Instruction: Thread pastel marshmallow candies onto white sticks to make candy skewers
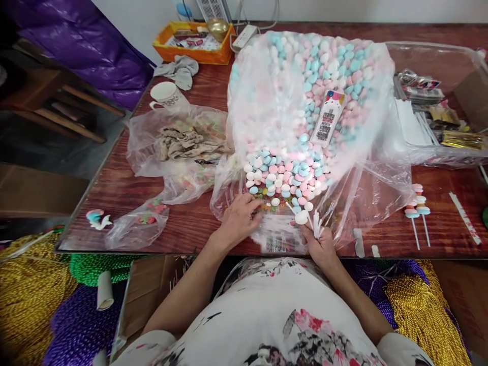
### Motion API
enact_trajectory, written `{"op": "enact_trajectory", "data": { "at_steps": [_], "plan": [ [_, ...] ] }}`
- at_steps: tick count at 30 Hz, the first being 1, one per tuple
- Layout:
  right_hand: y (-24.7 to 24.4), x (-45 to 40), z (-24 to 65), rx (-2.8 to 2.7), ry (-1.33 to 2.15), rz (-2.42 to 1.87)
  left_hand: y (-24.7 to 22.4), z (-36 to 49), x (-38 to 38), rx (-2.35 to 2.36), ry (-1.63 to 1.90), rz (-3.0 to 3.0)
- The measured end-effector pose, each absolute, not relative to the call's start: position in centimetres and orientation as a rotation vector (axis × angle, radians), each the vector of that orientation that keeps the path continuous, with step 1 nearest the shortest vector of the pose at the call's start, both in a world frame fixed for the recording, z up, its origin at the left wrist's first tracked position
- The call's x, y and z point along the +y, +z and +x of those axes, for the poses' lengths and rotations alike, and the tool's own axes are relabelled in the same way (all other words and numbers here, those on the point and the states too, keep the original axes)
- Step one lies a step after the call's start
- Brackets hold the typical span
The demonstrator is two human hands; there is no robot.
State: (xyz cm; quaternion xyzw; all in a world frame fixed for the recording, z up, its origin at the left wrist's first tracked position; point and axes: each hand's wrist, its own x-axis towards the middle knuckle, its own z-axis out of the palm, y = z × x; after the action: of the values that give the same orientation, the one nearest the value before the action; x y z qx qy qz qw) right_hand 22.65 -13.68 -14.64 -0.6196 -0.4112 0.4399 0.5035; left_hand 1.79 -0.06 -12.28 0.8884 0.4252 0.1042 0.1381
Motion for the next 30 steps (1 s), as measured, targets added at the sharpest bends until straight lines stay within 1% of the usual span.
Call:
{"op": "enact_trajectory", "data": {
  "at_steps": [4, 9, 13, 16, 18, 21, 23, 26, 30],
  "plan": [
    [-14.6, -14.1, 22.9, -0.951, 1.055, -1.490, -12.2, 0.3, 0.2, 1.204, 0.347, 2.514],
    [-14.6, -14.0, 23.1, -0.900, 1.115, -1.460, -12.0, -0.7, 1.1, 1.272, 0.601, 2.436],
    [-15.0, -14.0, 23.2, -0.902, 1.142, -1.459, -11.9, 0.4, 0.5, 1.149, 0.697, 2.406],
    [-15.2, -14.1, 23.3, -0.907, 1.145, -1.464, -11.9, 2.7, -0.6, 1.018, 0.602, 2.454],
    [-15.3, -14.1, 23.4, -0.923, 1.148, -1.451, -11.9, 4.1, -1.2, 0.978, 0.460, 2.562],
    [-15.4, -14.3, 23.4, -0.939, 1.153, -1.461, -11.5, 4.9, -1.5, 1.115, 0.177, 2.698],
    [-15.4, -14.5, 23.5, -0.932, 1.157, -1.480, -11.1, 4.2, -1.2, 1.275, 0.061, 2.702],
    [-15.4, -14.6, 23.6, -0.928, 1.160, -1.488, -10.4, 3.0, -0.8, 1.397, 0.057, 2.710],
    [-15.5, -14.4, 23.6, -0.940, 1.177, -1.489, -10.5, 4.6, -1.0, 1.161, 0.144, 2.805]
  ]
}}
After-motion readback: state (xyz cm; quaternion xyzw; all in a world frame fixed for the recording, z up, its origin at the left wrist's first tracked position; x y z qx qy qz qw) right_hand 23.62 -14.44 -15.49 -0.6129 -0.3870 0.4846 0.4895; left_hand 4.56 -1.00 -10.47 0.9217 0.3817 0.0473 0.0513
